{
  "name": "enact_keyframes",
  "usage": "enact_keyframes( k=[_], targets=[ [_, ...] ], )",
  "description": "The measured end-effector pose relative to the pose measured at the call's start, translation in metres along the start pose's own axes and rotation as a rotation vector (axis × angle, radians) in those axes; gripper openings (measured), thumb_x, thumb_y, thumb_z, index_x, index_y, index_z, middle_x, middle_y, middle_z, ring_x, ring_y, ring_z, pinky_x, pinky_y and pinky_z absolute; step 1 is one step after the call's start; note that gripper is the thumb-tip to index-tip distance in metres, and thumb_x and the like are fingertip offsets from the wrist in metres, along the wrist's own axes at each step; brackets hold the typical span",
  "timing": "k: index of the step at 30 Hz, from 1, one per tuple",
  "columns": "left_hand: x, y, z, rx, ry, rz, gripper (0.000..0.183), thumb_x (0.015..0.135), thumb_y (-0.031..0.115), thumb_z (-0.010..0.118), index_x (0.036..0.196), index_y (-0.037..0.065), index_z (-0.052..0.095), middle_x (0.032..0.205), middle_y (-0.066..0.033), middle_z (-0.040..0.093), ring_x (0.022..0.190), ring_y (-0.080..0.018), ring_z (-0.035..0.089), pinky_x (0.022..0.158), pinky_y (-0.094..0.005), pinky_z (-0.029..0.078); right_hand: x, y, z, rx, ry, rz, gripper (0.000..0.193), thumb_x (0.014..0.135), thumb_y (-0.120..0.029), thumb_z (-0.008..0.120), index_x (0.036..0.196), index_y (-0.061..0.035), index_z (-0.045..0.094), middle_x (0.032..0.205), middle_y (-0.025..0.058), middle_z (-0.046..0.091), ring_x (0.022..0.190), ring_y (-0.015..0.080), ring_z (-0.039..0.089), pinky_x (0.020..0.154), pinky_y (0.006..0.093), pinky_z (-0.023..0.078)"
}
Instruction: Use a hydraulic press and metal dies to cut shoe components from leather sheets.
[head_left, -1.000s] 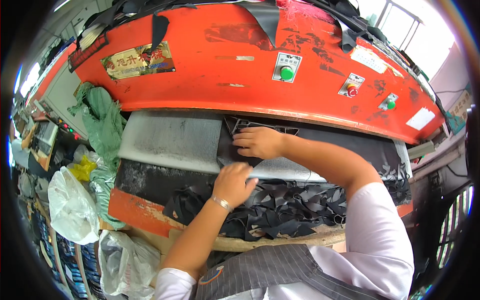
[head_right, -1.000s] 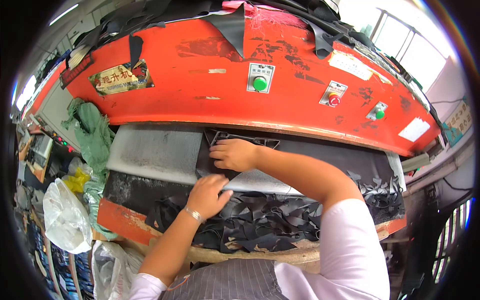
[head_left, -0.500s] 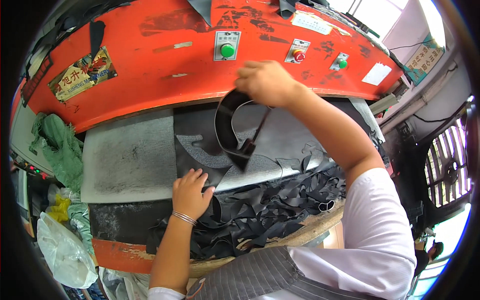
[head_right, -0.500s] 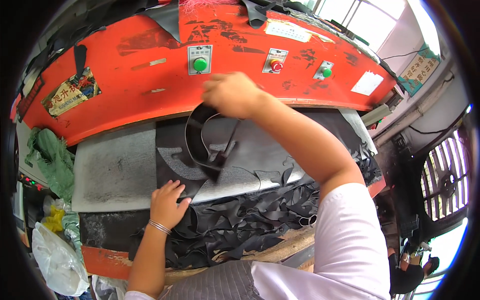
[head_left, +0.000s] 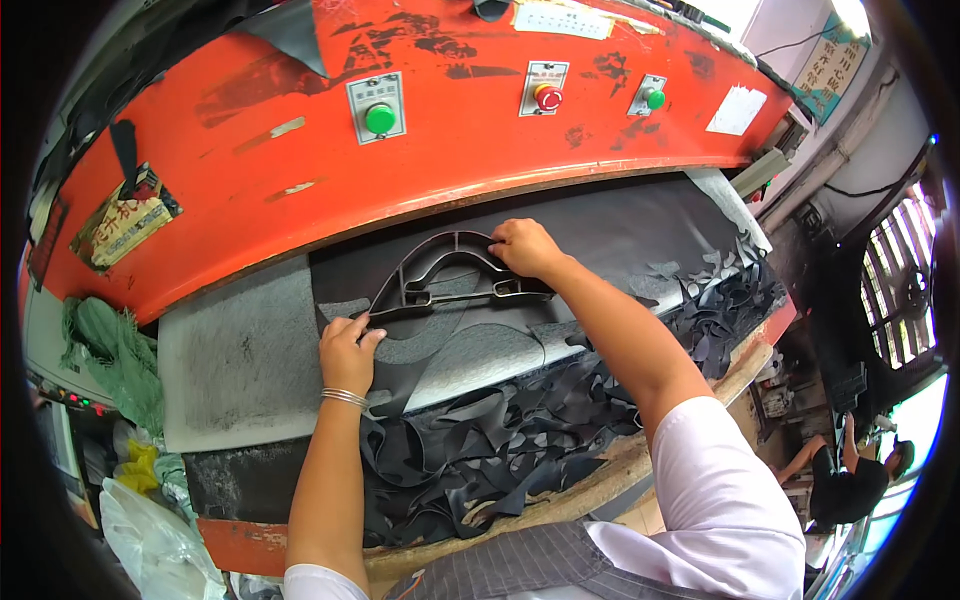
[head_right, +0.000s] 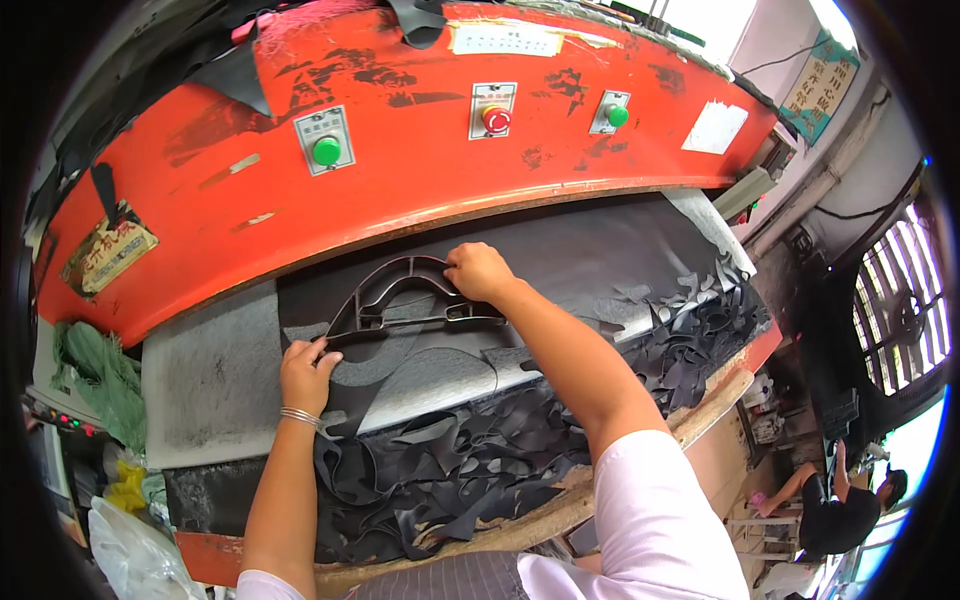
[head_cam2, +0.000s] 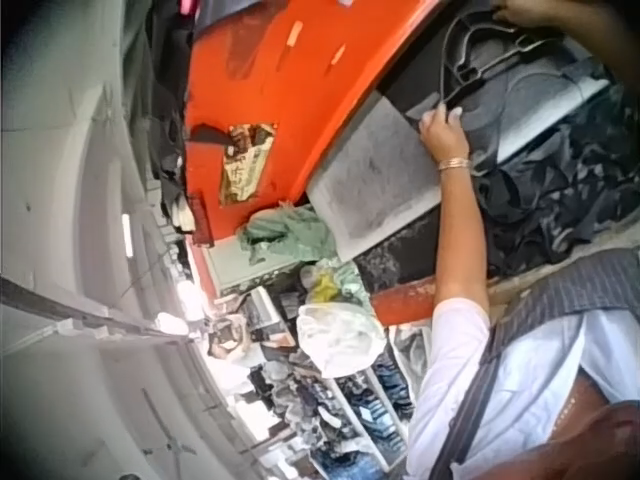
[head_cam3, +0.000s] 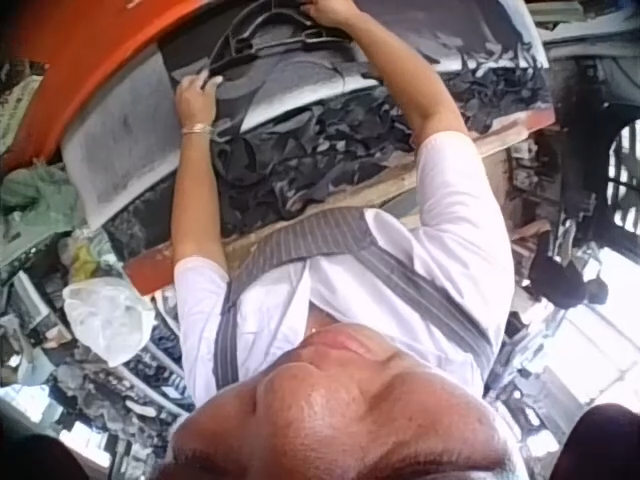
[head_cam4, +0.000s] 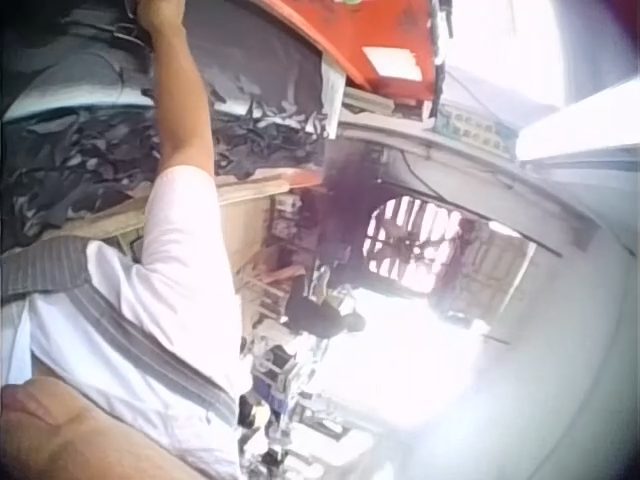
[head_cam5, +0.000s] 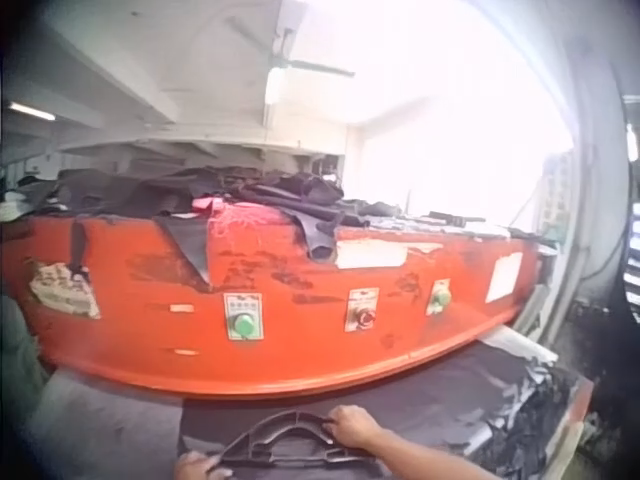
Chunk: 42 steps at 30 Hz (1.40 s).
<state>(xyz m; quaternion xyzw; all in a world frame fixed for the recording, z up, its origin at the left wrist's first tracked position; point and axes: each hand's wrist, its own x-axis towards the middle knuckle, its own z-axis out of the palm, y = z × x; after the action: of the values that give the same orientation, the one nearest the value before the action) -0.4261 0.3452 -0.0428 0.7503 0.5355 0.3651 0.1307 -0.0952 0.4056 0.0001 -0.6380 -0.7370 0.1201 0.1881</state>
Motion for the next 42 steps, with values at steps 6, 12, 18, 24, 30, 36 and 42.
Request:
enact_keyframes(
  k=[6, 12, 18, 24, 30, 36, 42],
  targets=[
    [0.007, 0.001, 0.006, -0.028, 0.021, -0.046, 0.018, 0.076, 0.008, 0.071, 0.091, -0.001, 0.072, 0.081, -0.0121, 0.06, 0.081, -0.0291, 0.058, 0.076, -0.0394, 0.046, -0.001, 0.003, 0.001, 0.328, 0.074, 0.083, 0.03, 0.082, -0.03, 0.069, 0.099, -0.0054, 0.071, 0.097, 0.0179, 0.068, 0.093, 0.0347, 0.065, 0.083, 0.0401, 0.051],
    [0.011, 0.011, 0.009, -0.032, 0.039, -0.073, 0.015, 0.077, 0.008, 0.072, 0.088, 0.0, 0.072, 0.081, -0.0112, 0.061, 0.079, -0.0278, 0.058, 0.074, -0.0385, 0.047, -0.069, 0.044, -0.015, 0.373, -0.055, -0.105, 0.07, 0.081, -0.035, 0.071, 0.14, -0.0086, 0.044, 0.135, 0.0223, 0.051, 0.124, 0.0366, 0.049, 0.106, 0.0425, 0.037],
    [0.017, 0.01, 0.009, 0.052, 0.073, -0.038, 0.012, 0.079, 0.01, 0.072, 0.086, 0.001, 0.072, 0.081, -0.009, 0.062, 0.079, -0.0259, 0.058, 0.073, -0.0371, 0.046, -0.071, 0.047, -0.007, 0.086, 0.027, -0.209, 0.07, 0.079, -0.037, 0.072, 0.135, -0.0022, 0.048, 0.137, 0.0208, 0.05, 0.128, 0.0316, 0.047, 0.112, 0.0446, 0.026],
    [0.019, 0.012, 0.015, 0.082, 0.056, -0.011, 0.011, 0.079, 0.009, 0.071, 0.088, 0.002, 0.073, 0.08, -0.007, 0.062, 0.076, -0.0248, 0.056, 0.07, -0.0356, 0.045, -0.074, 0.051, -0.004, 0.148, 0.041, -0.212, 0.066, 0.077, -0.032, 0.074, 0.13, 0.0012, 0.052, 0.13, 0.0194, 0.056, 0.123, 0.0292, 0.052, 0.111, 0.0452, 0.029],
    [0.019, 0.019, 0.009, 0.09, 0.044, -0.008, 0.011, 0.079, 0.01, 0.07, 0.087, 0.002, 0.072, 0.078, -0.0071, 0.061, 0.075, -0.0253, 0.055, 0.069, -0.0364, 0.045, -0.078, 0.05, -0.006, 0.153, 0.079, -0.232, 0.065, 0.074, -0.03, 0.075, 0.126, 0.0025, 0.055, 0.127, 0.0196, 0.058, 0.119, 0.0297, 0.056, 0.108, 0.0457, 0.032],
    [0.013, 0.022, 0.004, 0.095, 0.032, -0.007, 0.013, 0.08, 0.011, 0.069, 0.089, 0.003, 0.072, 0.08, -0.009, 0.062, 0.077, -0.0269, 0.056, 0.072, -0.0376, 0.045, -0.086, 0.05, -0.01, 0.111, 0.122, -0.286, 0.066, 0.074, -0.032, 0.076, 0.126, 0.0031, 0.055, 0.127, 0.0187, 0.059, 0.117, 0.0297, 0.056, 0.107, 0.0448, 0.034],
    [-0.007, 0.038, -0.012, -0.018, 0.068, -0.232, 0.021, 0.082, 0.016, 0.069, 0.098, 0.003, 0.072, 0.086, -0.0117, 0.065, 0.085, -0.0291, 0.06, 0.079, -0.0371, 0.047, -0.116, 0.036, -0.051, 0.24, 0.327, -0.243, 0.067, 0.082, -0.033, 0.071, 0.134, 0.002, 0.047, 0.134, 0.0207, 0.051, 0.125, 0.0347, 0.048, 0.109, 0.0421, 0.032]
  ],
)
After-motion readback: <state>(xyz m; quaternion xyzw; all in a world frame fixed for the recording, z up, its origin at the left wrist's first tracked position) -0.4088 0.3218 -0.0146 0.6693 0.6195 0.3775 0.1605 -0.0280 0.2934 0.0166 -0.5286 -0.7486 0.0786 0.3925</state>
